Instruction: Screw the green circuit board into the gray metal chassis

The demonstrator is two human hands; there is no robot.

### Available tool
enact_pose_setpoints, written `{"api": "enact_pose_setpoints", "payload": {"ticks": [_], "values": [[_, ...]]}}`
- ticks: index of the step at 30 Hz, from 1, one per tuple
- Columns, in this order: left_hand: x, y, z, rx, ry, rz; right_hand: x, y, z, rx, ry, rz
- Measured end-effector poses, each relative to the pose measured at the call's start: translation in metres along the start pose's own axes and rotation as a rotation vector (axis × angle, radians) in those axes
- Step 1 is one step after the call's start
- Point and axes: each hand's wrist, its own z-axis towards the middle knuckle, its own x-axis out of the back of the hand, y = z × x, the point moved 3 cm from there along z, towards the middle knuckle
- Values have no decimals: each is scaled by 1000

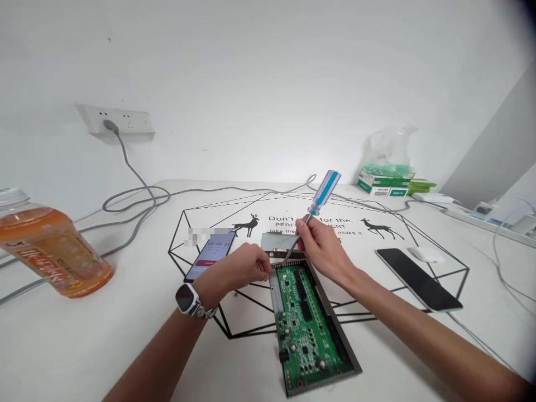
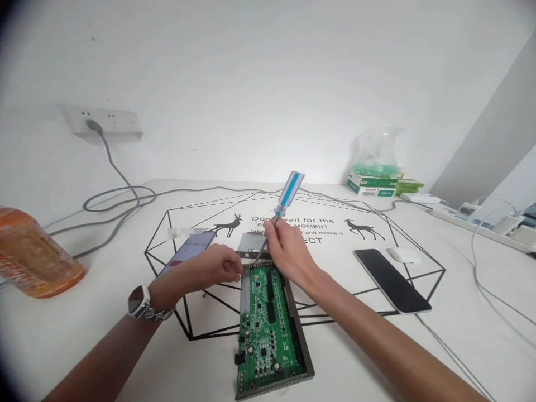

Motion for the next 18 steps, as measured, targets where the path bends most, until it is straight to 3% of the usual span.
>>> {"api": "enact_pose_setpoints", "payload": {"ticks": [7, 11, 18], "values": [[4, 13, 0, -148, 195, -60, -20, -8, 8, 88, -106, -207], [2, 15, 1, -215, 193, -80, -26, -12, 10, 117, -130, -292], [-1, 13, 4, -186, 195, -80, -20, -19, 11, 161, -276, -287]]}}
